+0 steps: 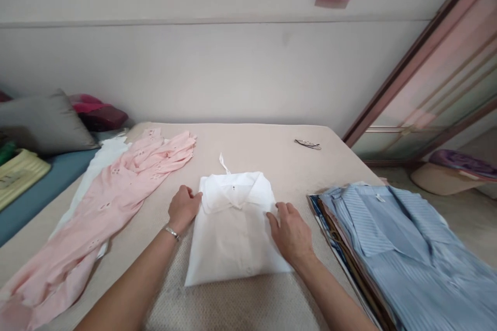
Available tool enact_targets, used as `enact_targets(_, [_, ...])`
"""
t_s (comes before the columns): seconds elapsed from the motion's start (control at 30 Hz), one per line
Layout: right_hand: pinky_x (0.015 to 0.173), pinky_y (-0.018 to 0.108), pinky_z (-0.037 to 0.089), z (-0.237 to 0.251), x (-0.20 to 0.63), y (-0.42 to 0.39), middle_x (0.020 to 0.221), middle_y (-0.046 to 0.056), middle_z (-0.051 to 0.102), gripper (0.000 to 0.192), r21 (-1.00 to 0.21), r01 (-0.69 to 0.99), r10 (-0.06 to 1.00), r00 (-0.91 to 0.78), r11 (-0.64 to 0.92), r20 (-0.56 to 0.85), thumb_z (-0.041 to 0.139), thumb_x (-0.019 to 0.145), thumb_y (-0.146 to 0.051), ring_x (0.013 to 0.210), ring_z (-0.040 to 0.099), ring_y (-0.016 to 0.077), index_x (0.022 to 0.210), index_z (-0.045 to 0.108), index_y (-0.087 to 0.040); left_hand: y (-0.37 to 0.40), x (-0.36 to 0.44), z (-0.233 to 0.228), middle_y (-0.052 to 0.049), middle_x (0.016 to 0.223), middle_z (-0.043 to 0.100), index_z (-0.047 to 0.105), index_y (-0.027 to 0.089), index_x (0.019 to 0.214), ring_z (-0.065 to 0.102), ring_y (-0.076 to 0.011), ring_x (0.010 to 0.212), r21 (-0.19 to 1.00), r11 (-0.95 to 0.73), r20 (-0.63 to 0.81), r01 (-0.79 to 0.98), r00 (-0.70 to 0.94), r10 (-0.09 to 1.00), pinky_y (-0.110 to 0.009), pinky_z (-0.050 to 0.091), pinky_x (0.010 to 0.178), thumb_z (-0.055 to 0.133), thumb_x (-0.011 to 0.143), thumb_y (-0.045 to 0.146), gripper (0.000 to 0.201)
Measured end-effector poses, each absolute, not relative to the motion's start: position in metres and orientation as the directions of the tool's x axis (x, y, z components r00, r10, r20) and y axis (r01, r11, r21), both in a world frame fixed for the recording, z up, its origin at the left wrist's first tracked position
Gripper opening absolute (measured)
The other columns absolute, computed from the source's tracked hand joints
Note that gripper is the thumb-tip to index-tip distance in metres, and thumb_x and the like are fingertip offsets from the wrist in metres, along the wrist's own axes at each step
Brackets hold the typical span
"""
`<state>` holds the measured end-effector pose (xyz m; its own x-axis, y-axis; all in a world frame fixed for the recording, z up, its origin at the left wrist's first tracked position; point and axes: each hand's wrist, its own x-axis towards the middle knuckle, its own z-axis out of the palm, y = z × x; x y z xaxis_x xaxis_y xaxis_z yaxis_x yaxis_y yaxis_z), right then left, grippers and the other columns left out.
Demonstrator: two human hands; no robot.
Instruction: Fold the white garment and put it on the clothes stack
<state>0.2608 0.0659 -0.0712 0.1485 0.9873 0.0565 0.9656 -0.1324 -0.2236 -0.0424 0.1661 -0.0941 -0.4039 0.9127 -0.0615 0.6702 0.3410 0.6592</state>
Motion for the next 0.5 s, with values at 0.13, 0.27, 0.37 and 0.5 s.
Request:
enact_targets(0.13, [0.066,0.031,0.038,-0.071,0.275,0.079,0.1,0.011,0.069,0.024,-0.279,0.902,0.944,0.306,-0.329,-0.126,0.059,0.094,-0.04,0.088,0.067,0.025,0.102,0.058,-0.018,0.15,-0.042,-0.092,-0.011,0.079,0.068,0.052,0.024,0.08,0.066,-0.032,0.081,0.499,0.297,-0.096,0.814,-0.289,0.952,-0.036,0.04,0.069,0.066,0.076,0.053,0.032])
enact_targets(0.27, [0.062,0.028,0.036,-0.074,0.281,0.085,0.089,0.006,0.071,0.022,-0.428,0.808,0.91,0.309,-0.405,-0.277,0.066,0.083,-0.042,0.086,0.067,0.023,0.089,0.061,-0.02,0.144,-0.039,-0.096,-0.011,0.081,0.07,0.054,0.023,0.085,0.067,-0.0306,0.08,0.542,0.301,-0.107,0.785,-0.291,0.951,-0.035,0.041,0.069,0.071,0.072,0.05,0.034])
enact_targets(0.37, [0.061,0.027,0.034,-0.076,0.281,0.087,0.087,0.005,0.072,0.015,-0.445,0.825,0.927,0.234,-0.349,-0.293,0.064,0.082,-0.035,0.083,0.067,0.021,0.079,0.063,-0.021,0.144,-0.038,-0.097,-0.011,0.085,0.072,0.057,0.02,0.085,0.068,-0.0296,0.081,0.596,0.292,-0.165,0.748,-0.242,0.956,-0.035,0.044,0.069,0.072,0.073,0.047,0.032])
enact_targets(0.5, [0.068,0.028,0.04,-0.078,0.277,0.089,0.098,0.01,0.073,0.019,-0.445,0.833,0.938,0.232,-0.328,-0.258,0.057,0.089,-0.034,0.091,0.068,0.0226,0.09,0.068,-0.018,0.139,-0.031,-0.093,-0.012,0.099,0.075,0.062,0.016,0.099,0.071,-0.0269,0.085,0.821,0.338,-0.337,0.46,-0.087,0.938,-0.033,0.051,0.068,0.075,0.072,0.037,0.036])
